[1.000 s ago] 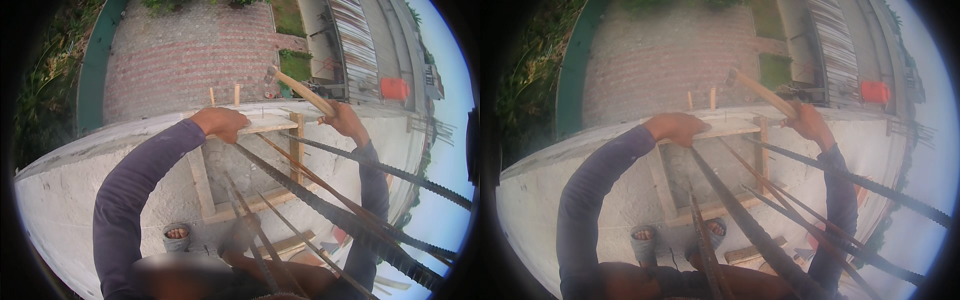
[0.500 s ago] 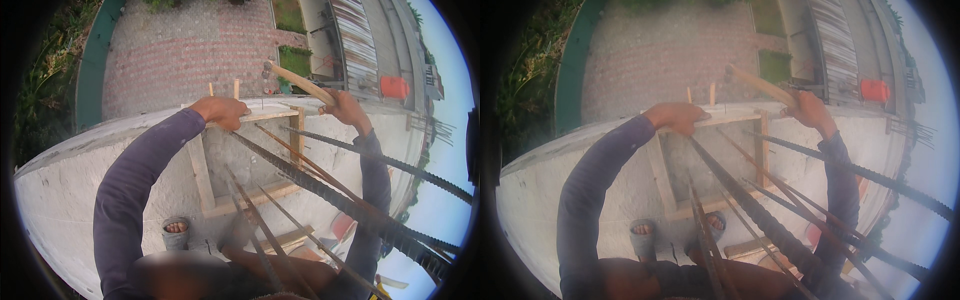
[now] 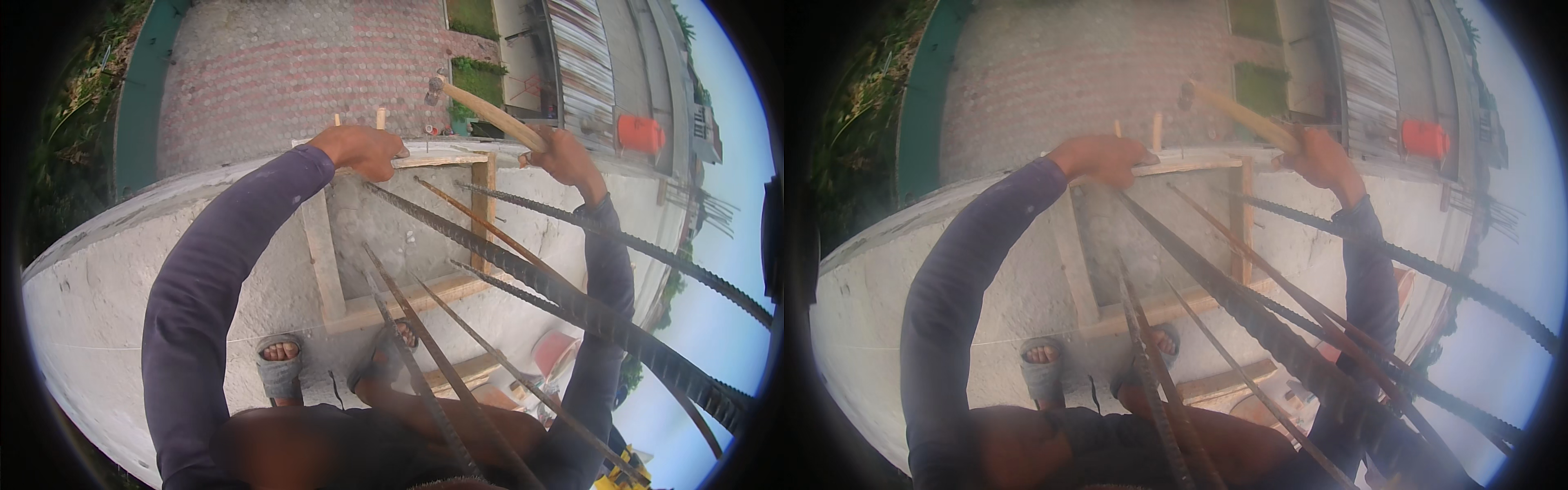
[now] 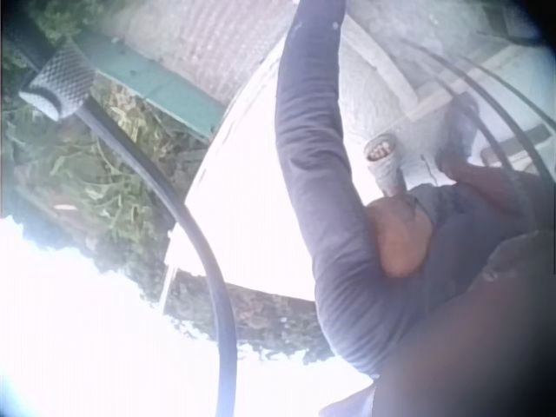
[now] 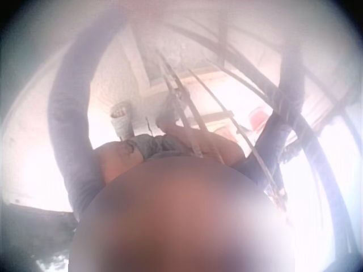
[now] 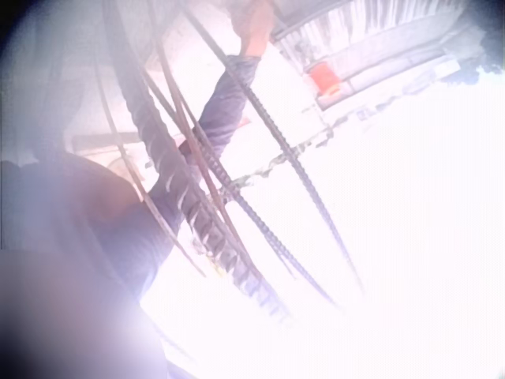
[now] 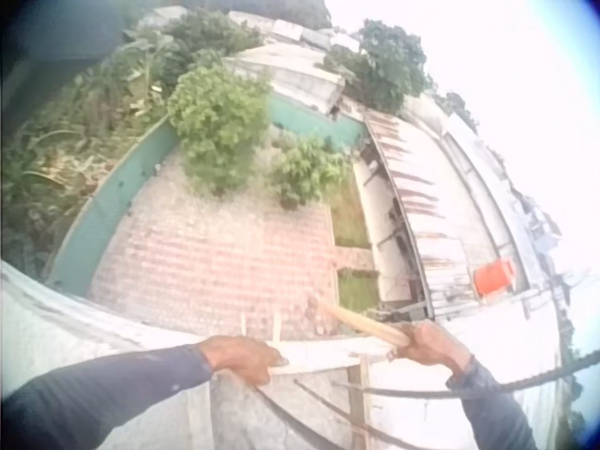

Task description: The person assembles a wooden frame by positioning planks on a concrete surface and securing them with nails using a hammer. They repeatedly retrieve nails from a bucket and hammer them into the wood to join the pieces.

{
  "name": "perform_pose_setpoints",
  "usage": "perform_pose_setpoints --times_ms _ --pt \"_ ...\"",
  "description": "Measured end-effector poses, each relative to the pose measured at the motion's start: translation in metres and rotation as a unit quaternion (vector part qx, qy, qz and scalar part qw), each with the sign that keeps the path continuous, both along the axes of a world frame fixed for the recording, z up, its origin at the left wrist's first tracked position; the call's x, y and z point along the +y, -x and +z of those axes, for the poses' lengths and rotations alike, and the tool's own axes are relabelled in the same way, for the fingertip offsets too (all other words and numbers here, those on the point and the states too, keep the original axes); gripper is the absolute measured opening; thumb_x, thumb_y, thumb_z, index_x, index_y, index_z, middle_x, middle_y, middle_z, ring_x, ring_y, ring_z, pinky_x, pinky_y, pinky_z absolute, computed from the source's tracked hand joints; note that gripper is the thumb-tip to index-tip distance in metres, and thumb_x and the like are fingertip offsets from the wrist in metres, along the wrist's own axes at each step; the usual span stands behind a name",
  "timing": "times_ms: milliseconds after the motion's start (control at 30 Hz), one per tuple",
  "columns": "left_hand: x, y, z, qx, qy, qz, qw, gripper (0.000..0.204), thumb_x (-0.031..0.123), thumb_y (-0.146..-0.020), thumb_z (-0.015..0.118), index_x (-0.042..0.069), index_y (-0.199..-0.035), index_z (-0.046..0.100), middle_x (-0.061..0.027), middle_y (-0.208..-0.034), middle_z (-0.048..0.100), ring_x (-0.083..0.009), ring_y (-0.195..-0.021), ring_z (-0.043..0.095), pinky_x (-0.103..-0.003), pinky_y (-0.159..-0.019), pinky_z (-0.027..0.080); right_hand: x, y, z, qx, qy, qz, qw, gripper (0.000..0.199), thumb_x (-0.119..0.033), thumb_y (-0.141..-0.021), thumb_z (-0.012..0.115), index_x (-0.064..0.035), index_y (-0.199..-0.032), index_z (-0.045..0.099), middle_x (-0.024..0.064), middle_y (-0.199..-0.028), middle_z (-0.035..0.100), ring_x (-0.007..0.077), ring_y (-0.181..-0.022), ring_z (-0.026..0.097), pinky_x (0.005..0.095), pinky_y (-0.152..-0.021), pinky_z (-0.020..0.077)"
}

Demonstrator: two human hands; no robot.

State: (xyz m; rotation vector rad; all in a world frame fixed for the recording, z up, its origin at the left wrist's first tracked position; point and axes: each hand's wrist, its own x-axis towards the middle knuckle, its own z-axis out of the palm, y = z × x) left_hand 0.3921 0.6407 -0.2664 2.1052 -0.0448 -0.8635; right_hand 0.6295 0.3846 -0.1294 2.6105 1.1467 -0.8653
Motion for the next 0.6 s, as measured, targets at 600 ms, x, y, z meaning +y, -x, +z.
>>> perform_pose_setpoints --times_ms 600 --pt "-0.019 0.013 -0.017 -0.202 -0.137 -0.036 0.969 0.023 0.004 -0.086 0.073 -0.003 -0.108 0.074 -0.0226 -0.103 0.077 -0.0401 -0.102 0.077 -0.050 -0.085 0.063 -0.019 0.004 -0.001 -0.031 -0.002 -0.065 0.997 0.070 -0.036 -0.081 0.085 -0.0155 -0.145 0.066 0.0224 -0.099 0.076 0.0418 -0.097 0.074 0.0501 -0.086 0.0555"
